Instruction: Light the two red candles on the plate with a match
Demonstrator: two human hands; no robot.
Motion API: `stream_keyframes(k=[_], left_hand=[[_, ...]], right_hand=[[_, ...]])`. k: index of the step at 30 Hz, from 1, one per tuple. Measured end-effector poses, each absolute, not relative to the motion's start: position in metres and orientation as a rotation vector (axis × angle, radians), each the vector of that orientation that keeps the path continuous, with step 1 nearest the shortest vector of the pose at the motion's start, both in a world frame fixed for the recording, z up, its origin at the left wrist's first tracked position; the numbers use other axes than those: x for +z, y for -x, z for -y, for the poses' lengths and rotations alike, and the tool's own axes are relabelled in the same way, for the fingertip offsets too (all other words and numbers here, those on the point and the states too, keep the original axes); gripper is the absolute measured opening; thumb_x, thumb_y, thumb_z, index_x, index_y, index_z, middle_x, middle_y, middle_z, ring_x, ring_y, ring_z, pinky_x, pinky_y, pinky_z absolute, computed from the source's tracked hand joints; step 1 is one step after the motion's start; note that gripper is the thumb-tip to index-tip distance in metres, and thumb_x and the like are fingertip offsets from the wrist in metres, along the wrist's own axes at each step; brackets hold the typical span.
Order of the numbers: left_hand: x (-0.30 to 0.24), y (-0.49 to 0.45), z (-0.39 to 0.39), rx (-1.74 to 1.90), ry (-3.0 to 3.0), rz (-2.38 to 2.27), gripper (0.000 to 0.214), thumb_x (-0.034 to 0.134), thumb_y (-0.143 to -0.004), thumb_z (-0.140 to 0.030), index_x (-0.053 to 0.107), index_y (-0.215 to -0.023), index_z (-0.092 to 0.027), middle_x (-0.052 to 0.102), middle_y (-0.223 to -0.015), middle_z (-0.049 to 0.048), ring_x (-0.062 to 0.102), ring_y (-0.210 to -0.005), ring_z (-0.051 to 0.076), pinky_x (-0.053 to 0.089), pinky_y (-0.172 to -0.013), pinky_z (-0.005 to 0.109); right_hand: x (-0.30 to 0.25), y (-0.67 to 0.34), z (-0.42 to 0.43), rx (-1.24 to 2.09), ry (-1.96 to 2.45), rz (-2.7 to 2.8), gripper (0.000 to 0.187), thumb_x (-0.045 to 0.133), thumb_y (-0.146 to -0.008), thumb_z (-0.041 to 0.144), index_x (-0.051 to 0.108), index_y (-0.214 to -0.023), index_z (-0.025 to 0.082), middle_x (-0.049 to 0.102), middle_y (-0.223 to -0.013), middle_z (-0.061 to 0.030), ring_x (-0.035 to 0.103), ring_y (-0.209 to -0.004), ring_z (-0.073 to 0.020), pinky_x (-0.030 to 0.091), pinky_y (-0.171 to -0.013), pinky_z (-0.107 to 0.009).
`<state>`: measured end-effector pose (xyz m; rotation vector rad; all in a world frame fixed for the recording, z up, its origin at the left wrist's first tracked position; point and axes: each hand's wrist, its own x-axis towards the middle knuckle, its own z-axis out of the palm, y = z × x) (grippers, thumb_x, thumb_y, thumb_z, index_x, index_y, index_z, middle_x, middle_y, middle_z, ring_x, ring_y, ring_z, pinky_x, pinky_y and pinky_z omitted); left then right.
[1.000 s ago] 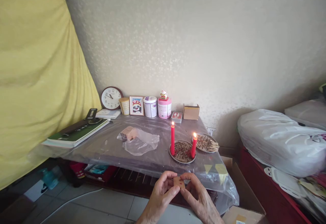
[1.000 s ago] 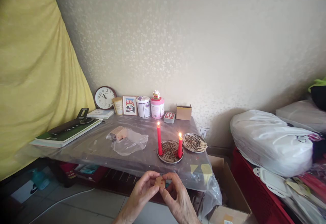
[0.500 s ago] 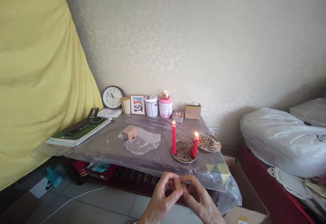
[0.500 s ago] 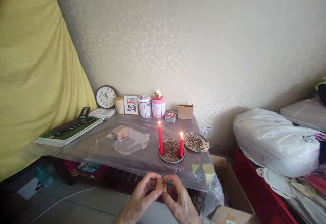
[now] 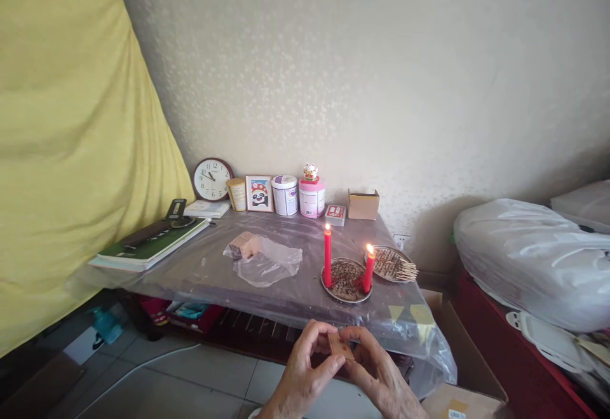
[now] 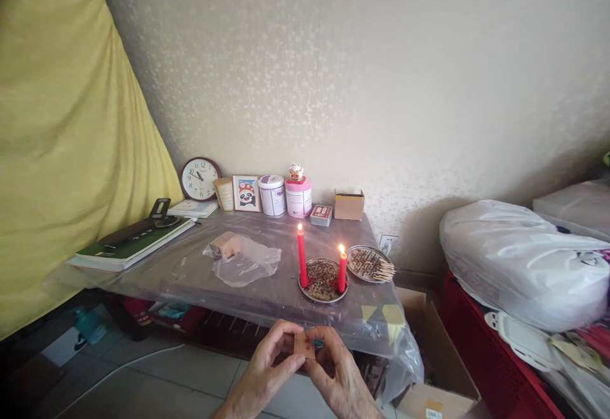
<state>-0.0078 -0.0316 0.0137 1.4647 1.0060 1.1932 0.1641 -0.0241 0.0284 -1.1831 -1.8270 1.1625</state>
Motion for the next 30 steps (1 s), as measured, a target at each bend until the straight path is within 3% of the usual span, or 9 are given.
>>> stream_keyframes(k=[19, 30], left_hand=[[0.016, 0.007, 0.031, 1.196, -1.469, -1.001, 0.025, 0.063, -0.075, -0.023, 0.056, -0.1, -0.022, 0.06, -0.092, 0.0021, 0.061, -0.083, 0.018, 0.048, -0.073, 0.029], [0.019, 0.007, 0.031, 1.197, -1.447, -0.943, 0.022, 0.062, -0.077, -0.025, 0.056, -0.098, -0.022, 0.057, -0.09, 0.0013, 0.06, -0.083, 0.018, 0.048, -0.074, 0.029]], right_hand=[[0.033, -0.166, 0.026, 1.111, 1.201, 1.892, 0.03, 0.052, -0.087, 0.048, 0.056, -0.105, 0.025, 0.054, -0.075, 0.0035, 0.048, -0.066, -0.0118, 0.038, -0.059, -0.021], [0.04, -0.167, 0.026, 1.131, 1.199, 1.922, 0.029, 0.05, -0.088, 0.048, 0.056, -0.106, 0.025, 0.053, -0.075, 0.0033, 0.048, -0.067, -0.0119, 0.038, -0.059, -0.022]])
